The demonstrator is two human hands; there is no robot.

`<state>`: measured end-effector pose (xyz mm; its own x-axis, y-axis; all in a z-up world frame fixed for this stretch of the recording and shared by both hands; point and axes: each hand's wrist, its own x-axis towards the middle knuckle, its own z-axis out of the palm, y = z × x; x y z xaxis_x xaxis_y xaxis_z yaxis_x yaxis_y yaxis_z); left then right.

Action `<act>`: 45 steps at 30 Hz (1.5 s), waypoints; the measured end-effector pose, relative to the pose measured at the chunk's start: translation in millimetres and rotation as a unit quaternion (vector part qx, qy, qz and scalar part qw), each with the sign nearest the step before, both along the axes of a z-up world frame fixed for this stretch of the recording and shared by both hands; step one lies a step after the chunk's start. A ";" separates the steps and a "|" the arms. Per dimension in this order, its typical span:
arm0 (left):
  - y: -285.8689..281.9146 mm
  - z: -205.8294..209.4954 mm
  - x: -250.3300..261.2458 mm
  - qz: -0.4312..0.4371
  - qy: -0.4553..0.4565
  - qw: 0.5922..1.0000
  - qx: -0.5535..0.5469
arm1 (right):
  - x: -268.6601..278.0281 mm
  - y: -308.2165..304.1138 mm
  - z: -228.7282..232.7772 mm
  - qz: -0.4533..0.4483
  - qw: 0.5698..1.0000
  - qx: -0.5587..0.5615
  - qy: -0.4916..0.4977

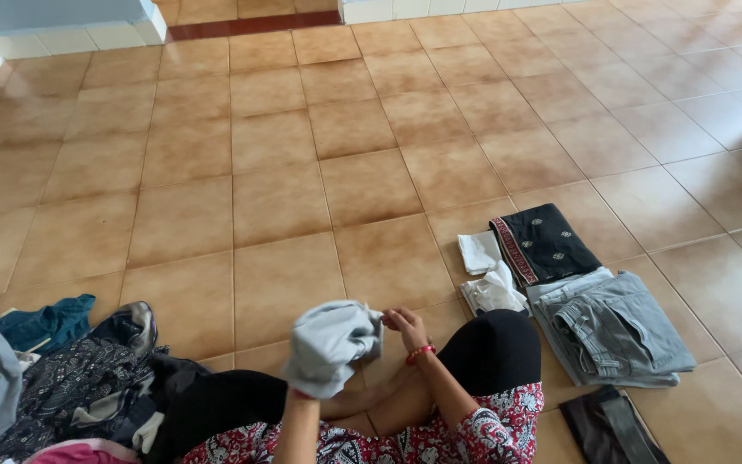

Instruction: The person picks up several garments from a pile on the floor and folds them by hand, including a pair of dark underwear and a grey t-shirt, placing each folded item into a neat stack.

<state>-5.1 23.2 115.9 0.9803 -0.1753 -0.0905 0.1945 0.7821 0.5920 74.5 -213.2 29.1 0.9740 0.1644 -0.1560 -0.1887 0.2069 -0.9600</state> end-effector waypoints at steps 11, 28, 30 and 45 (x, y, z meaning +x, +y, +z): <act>14.2 61.7 -4.8 0.004 -0.123 0.988 0.088 | 1.4 1.0 7.1 -0.073 0.997 0.016 -0.027; 12.3 41.4 12.9 -0.084 -0.094 0.976 0.178 | 16.7 5.2 65.8 0.157 0.975 0.156 -0.036; 17.0 37.0 11.3 -0.105 -0.082 0.974 0.185 | 23.0 -4.7 68.2 0.141 0.981 0.121 -0.046; 72.6 -34.3 36.1 -0.052 -0.007 0.997 0.054 | 54.5 -7.0 225.7 0.015 0.970 0.211 -0.123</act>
<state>31.0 95.8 81.5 0.9585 -0.2669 -0.1002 0.2626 0.6897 0.6747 129.0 -220.2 254.7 0.9670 0.1917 0.1680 0.0237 0.5885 -0.8081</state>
